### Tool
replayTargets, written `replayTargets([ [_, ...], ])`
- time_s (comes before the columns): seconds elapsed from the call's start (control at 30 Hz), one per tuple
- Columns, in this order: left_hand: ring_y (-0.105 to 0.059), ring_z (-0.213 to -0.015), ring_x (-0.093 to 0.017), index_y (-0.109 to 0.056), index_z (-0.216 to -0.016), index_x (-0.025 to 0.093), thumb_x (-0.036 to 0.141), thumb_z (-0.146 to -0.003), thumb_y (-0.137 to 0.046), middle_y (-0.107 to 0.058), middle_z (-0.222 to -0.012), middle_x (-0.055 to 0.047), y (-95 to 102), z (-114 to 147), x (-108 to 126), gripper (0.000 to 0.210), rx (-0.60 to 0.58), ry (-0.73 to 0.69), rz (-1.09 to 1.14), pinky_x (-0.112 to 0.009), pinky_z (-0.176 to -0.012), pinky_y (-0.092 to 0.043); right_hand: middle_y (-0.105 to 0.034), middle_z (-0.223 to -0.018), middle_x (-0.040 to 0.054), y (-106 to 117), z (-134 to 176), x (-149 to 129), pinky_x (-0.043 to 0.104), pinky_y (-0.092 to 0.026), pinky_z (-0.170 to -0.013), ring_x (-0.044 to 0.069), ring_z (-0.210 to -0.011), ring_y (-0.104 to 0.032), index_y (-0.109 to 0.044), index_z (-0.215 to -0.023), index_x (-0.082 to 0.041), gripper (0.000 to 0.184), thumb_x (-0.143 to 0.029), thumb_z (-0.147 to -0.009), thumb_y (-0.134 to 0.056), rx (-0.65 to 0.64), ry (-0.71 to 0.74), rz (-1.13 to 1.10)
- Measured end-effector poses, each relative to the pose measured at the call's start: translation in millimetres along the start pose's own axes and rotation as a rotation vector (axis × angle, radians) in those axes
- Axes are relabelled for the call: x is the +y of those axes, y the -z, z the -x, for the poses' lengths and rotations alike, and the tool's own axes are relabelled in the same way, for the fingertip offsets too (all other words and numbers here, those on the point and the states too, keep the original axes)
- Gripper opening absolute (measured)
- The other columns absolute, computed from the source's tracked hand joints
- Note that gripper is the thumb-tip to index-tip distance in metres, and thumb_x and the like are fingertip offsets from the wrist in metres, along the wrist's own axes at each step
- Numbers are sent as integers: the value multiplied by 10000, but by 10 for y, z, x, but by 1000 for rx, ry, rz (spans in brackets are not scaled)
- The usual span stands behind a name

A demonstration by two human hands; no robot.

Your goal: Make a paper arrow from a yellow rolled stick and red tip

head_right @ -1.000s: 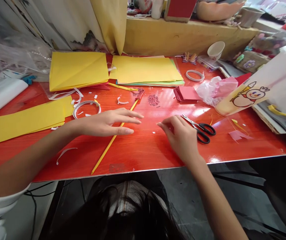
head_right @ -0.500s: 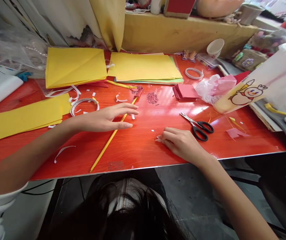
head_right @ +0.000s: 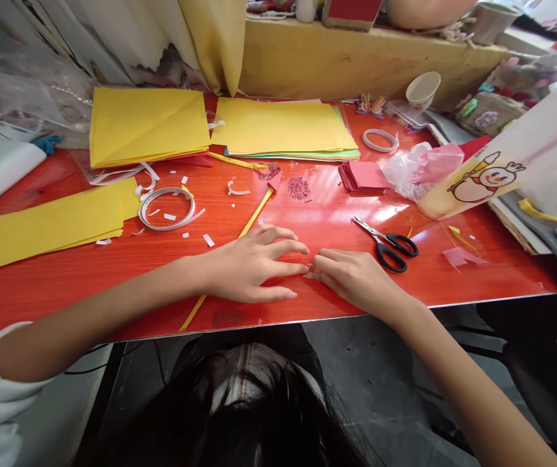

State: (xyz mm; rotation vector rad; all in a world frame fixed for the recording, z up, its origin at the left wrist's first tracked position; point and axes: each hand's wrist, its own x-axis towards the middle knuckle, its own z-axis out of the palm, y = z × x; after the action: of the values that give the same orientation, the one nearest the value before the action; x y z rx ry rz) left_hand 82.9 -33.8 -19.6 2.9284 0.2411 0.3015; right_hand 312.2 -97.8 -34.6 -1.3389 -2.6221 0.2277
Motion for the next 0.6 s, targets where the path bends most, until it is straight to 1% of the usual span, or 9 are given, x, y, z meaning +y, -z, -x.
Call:
replayTargets([
  [0.07, -341, -1248, -281, -562, -1188, 179, 446, -885, -376, -457, -1327, -106, -20, -14, -4, 444, 2, 4, 0, -483, -1047, -252, -572, -717, 2, -5, 2, -4, 215, -361, -556, 113, -650, -575, -487, -781, -185, 144, -215, -909, -428, 8, -13, -6],
  [0.2, -346, -1246, -280, -579, -1168, 199, 436, -889, -365, -457, -1332, -88, -54, -10, -22, 424, -2, 13, -37, -470, -1035, -267, -574, -683, 4, -7, -5, -29, 217, -350, -527, 118, -606, -573, -431, -719, -187, 212, -274, -913, -427, 32, -49, 26],
  [0.33, -353, -1249, -286, -580, -1150, 188, 399, -900, -354, -467, -1332, -78, -70, -18, -26, 398, 23, -35, -146, -469, -1027, -255, -615, -726, 21, -3, -16, -33, 222, -365, -535, 137, -636, -605, -423, -740, -191, 218, -320, -917, -420, 25, -64, 21],
  [0.4, -379, -1228, -275, -599, -1107, 174, 377, -903, -356, -494, -1305, -85, -58, -31, -11, 377, 43, -67, -206, -460, -1022, -251, -640, -778, 29, 7, -21, -15, 224, -375, -543, 144, -658, -619, -435, -779, -193, 210, -355, -912, -427, 4, -82, 6],
  [0.47, -422, -1184, -257, -614, -1071, 162, 366, -904, -361, -524, -1264, -95, -39, -45, 15, 366, 55, -87, -253, -441, -1012, -259, -642, -787, 29, 27, -31, 13, 224, -371, -537, 141, -641, -611, -436, -806, -196, 216, -389, -903, -434, -31, -90, 2],
  [0.6, -498, -1076, -227, -621, -1045, 139, 335, -900, -373, -570, -1166, -108, -16, -65, 81, 348, 50, -93, -305, -403, -983, -287, -605, -703, 11, 107, -77, 42, 220, -328, -494, 116, -544, -537, -421, -792, -204, 250, -437, -877, -462, -156, -92, -10],
])
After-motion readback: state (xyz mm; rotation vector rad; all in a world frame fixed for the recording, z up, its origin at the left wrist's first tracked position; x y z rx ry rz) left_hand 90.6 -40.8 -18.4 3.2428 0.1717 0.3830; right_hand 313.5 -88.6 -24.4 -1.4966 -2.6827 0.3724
